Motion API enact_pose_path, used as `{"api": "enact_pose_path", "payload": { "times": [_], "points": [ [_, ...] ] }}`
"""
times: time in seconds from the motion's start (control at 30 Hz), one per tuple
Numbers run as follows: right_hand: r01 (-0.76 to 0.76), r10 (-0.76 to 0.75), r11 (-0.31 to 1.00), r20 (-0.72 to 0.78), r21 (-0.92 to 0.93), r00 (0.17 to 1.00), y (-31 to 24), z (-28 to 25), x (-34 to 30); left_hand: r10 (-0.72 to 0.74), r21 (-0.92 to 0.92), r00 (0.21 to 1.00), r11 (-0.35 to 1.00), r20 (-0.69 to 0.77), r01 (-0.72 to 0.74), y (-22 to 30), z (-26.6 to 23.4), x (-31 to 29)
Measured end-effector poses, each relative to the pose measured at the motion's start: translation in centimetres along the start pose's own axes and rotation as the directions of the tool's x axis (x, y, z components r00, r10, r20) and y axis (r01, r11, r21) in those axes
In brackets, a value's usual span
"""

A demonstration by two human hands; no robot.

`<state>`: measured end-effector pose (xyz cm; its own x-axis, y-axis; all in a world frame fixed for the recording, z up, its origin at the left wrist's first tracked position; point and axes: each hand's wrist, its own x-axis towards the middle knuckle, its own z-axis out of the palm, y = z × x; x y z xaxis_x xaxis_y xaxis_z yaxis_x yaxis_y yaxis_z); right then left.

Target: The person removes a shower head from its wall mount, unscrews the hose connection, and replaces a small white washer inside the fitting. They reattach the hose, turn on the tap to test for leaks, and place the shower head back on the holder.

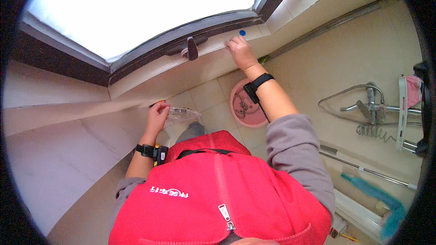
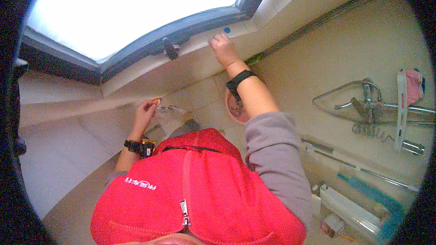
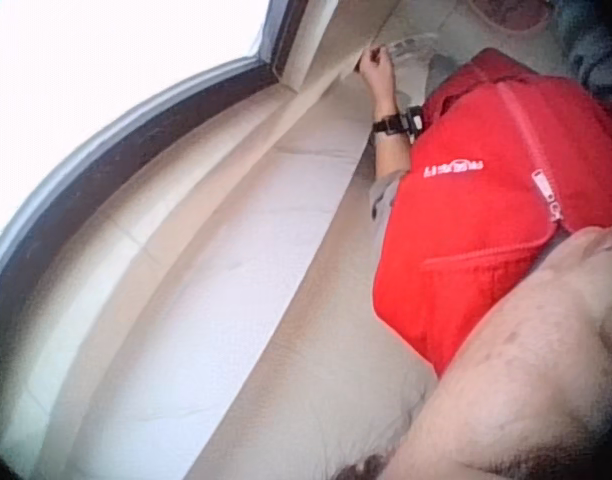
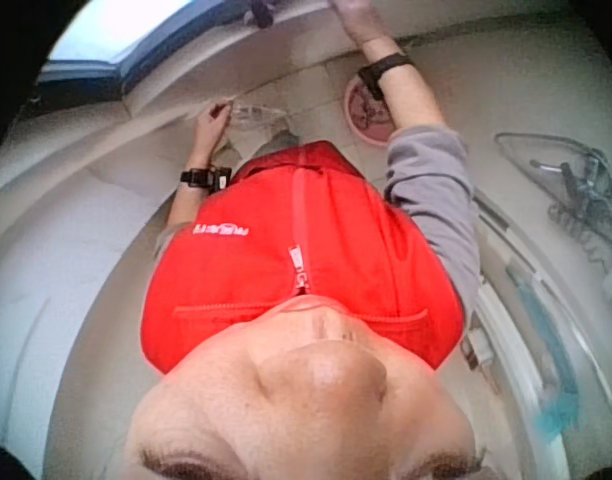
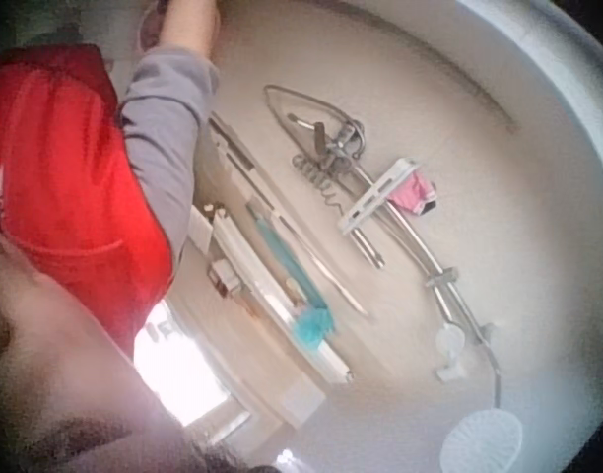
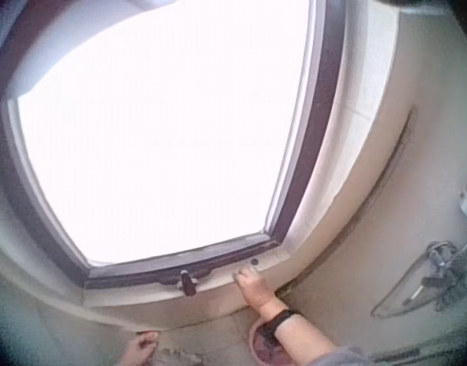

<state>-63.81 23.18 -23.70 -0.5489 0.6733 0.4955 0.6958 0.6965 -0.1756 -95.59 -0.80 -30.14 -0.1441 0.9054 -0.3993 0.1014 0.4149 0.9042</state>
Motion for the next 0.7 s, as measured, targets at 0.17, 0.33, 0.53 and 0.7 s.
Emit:
{"api": "enact_pose_path", "payload": {
  "times": [0.17,0.33,0.53,0.7],
  "points": [
    [0.060,-0.060,0.998,0.092,0.002,0.994,0.1,1.1,2.1,0.042,0.125,0.998,0.991,0.037,-0.047,2.4,-1.2,2.5],
    [0.053,-0.057,0.995,0.047,0.086,0.997,0.3,1.9,2.7,0.017,0.135,0.996,0.990,0.088,-0.029,1.7,-2.1,4.2],
    [-0.604,0.652,0.720,-0.036,0.342,0.758,2.4,0.9,2.7,0.049,0.182,0.997,0.982,0.052,-0.058,-0.4,-4.7,4.6],
    [-0.445,0.451,0.889,-0.034,0.109,0.892,3.5,4.2,4.1,0.042,0.163,0.997,0.985,0.064,-0.053,-1.2,-5.9,5.8]
  ]
}}
